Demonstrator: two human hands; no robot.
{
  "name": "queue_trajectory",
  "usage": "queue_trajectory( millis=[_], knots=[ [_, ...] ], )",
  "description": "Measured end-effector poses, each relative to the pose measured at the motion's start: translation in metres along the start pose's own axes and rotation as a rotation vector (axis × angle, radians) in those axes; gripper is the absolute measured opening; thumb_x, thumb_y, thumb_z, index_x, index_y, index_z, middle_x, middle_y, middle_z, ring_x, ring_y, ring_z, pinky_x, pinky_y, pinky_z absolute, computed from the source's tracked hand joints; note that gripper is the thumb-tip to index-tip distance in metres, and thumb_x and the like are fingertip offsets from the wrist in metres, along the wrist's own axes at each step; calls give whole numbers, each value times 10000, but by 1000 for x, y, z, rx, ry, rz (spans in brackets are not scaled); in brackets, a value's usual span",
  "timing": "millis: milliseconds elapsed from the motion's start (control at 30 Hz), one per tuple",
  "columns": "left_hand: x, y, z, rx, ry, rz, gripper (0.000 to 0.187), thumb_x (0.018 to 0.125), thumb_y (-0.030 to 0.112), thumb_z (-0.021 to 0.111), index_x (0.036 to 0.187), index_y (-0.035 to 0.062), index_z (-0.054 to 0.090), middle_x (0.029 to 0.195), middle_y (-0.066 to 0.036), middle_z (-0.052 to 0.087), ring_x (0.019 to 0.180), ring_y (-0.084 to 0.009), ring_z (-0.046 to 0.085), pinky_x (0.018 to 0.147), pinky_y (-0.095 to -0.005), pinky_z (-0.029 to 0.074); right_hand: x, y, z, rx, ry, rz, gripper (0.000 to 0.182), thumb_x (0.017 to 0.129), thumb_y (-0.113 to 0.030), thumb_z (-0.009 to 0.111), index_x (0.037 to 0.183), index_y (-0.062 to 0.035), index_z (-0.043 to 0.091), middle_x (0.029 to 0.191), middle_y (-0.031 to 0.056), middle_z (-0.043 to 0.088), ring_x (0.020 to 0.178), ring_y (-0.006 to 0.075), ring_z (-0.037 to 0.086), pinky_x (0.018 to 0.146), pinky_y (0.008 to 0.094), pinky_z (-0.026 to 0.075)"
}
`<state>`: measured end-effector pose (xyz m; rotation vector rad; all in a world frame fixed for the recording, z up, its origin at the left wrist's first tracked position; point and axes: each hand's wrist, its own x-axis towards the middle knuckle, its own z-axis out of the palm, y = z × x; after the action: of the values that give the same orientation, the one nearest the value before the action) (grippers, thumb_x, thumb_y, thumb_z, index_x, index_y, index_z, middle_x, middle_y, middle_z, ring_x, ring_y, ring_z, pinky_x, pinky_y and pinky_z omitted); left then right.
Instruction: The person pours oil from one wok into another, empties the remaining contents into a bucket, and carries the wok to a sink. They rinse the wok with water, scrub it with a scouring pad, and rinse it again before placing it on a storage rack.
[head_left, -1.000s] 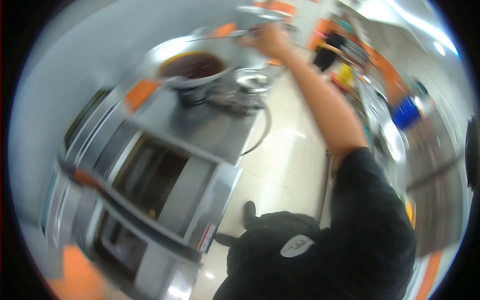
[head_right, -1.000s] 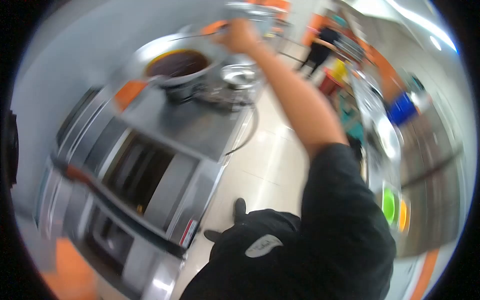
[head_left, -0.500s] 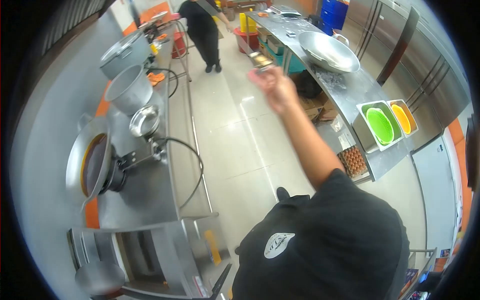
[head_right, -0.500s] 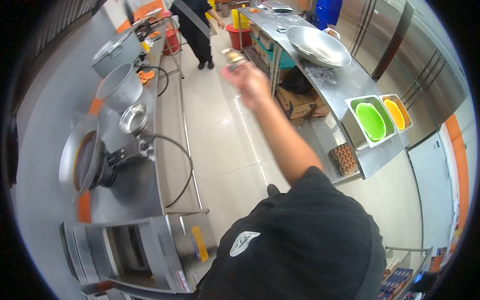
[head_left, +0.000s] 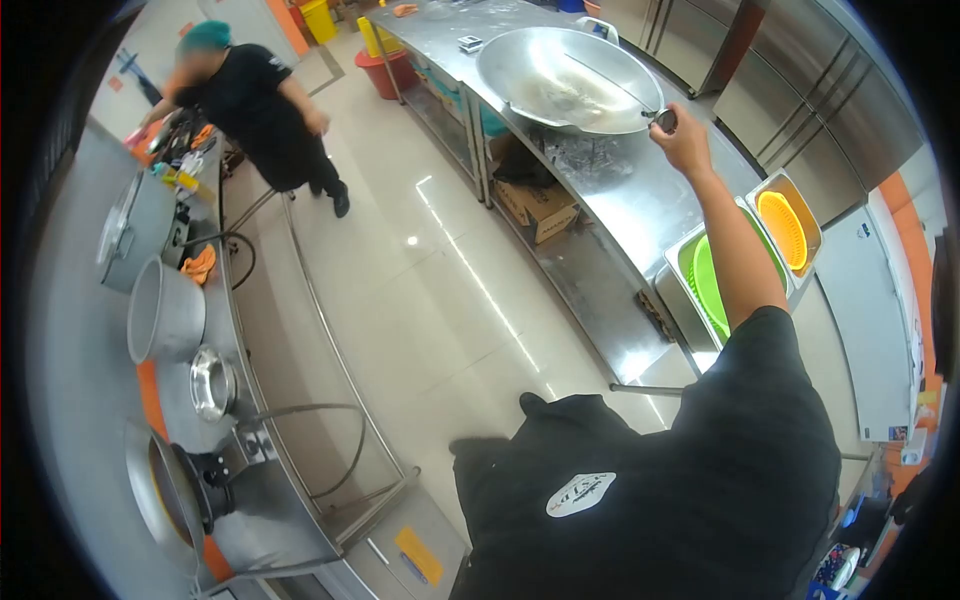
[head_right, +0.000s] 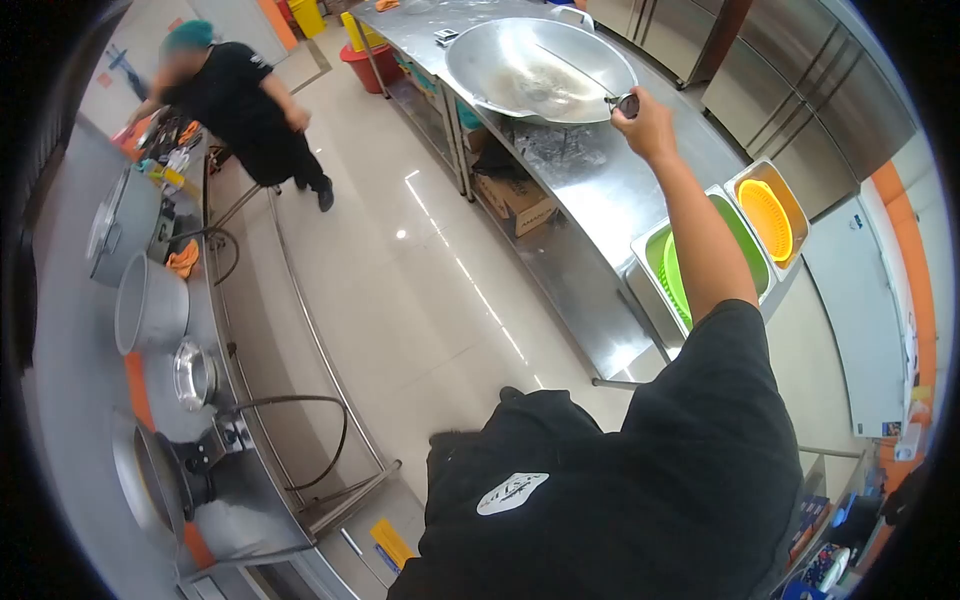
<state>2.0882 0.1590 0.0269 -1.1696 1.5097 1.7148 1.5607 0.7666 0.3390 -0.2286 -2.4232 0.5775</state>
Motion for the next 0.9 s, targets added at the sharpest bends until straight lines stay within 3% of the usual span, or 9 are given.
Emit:
queue_trajectory(
  millis=[167,233,300,333,467,733,833,900],
  knots=[
    [37,50,5,28,-42,-32,228,878,189,455,959,66,628,860,-92,632,808,-194,598,656,-301,462,3,32,34,3,-113,-166,469,728,-116,685,1146,5,513,1025,227,616,970,361,602,831,381,469],
    [59,64,4,37,-65,-50,227,879,186,453,959,66,627,856,-90,631,803,-192,598,652,-299,462,4,27,39,-39,-161,-108,466,734,-81,681,1157,4,506,1120,229,577,1047,363,567,873,387,460],
    [80,85,-1,53,-88,-65,226,880,183,451,959,65,626,852,-89,631,798,-190,598,647,-297,462,3,40,56,-117,-172,-229,485,728,-44,682,1172,-2,493,1177,231,545,1099,361,534,898,397,453],
    [90,95,-6,60,-97,-73,225,880,182,450,959,64,625,850,-88,631,795,-189,597,644,-297,462,2,43,60,-105,-226,-211,503,728,-18,670,1194,-42,481,1261,209,494,1136,360,506,916,402,448],
    [123,144,-20,92,-143,-85,223,881,175,446,958,63,622,841,-86,630,785,-184,597,635,-293,461,-7,36,70,-109,-274,-154,498,742,-8,643,1201,-110,477,1315,140,458,1102,364,522,895,391,462],
    [161,231,-39,110,-184,-46,220,884,163,437,958,59,617,824,-81,628,765,-175,596,615,-286,460,-21,32,92,-201,-170,-83,430,773,-18,610,1180,-95,496,1307,135,466,1102,354,523,885,386,466],
    [173,244,-38,130,-224,-75,136,868,71,465,944,73,577,789,-37,578,701,-114,546,537,-228,414,-19,36,100,-201,-168,-79,428,773,-14,609,1180,-91,503,1313,144,465,1129,340,513,900,383,460],
    [182,241,-41,145,-225,-77,144,864,65,469,959,66,577,798,-43,583,708,-121,551,542,-236,423,-18,43,103,-194,-140,-117,439,780,-4,603,1198,-85,498,1309,160,468,1163,338,492,925,380,450]
  ],
)
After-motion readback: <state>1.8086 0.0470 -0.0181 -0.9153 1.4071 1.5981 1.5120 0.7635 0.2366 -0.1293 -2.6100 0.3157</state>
